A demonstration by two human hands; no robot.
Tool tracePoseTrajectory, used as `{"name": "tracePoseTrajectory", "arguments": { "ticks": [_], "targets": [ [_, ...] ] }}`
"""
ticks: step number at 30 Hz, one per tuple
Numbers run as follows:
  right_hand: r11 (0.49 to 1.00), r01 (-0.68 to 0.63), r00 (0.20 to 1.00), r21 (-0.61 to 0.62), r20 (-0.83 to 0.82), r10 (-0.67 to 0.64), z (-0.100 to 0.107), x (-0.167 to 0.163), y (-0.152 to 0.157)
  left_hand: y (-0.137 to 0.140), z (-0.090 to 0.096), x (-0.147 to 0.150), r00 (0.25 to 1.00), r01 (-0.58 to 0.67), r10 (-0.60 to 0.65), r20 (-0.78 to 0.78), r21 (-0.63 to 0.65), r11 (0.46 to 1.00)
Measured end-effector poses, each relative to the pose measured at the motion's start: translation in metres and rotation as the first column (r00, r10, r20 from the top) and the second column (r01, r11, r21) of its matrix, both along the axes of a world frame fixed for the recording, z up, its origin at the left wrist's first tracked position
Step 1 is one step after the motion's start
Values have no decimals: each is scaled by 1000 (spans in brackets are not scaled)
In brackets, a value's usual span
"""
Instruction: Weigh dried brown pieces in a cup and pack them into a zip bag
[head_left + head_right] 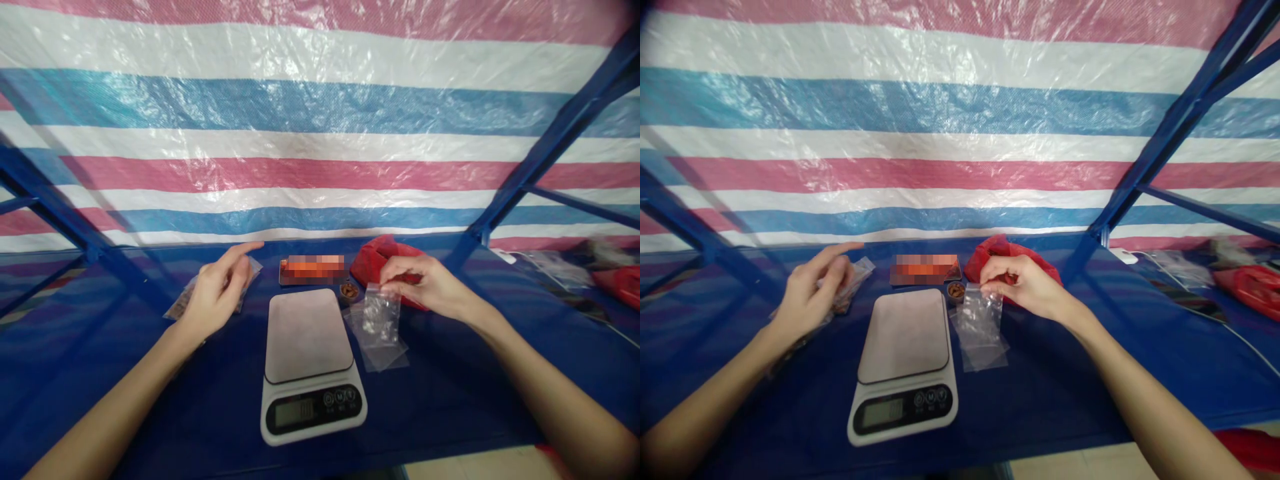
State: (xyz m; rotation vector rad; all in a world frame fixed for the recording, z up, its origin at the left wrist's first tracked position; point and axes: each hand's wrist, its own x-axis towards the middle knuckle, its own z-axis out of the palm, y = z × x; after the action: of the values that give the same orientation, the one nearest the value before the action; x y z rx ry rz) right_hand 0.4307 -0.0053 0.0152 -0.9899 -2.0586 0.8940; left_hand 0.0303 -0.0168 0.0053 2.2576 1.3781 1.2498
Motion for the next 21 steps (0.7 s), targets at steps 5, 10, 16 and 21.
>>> {"name": "tracePoseTrajectory", "arguments": {
  "ticks": [5,10,16,21],
  "targets": [
    [991,125,959,48,-261,-108,11,-22,8,3,40,44,964,256,-245,101,-126,958],
    [946,149,969,288,-231,-83,41,-70,18,20,71,88,881,458,-468,64,-356,814],
    [782,164,975,601,-219,-37,71,-121,39,56,73,92,892,415,-354,280,-199,888],
    [623,189,981,759,-122,-148,79,-141,65,81,76,76,920,285,-244,308,-94,954]
  ]
}}
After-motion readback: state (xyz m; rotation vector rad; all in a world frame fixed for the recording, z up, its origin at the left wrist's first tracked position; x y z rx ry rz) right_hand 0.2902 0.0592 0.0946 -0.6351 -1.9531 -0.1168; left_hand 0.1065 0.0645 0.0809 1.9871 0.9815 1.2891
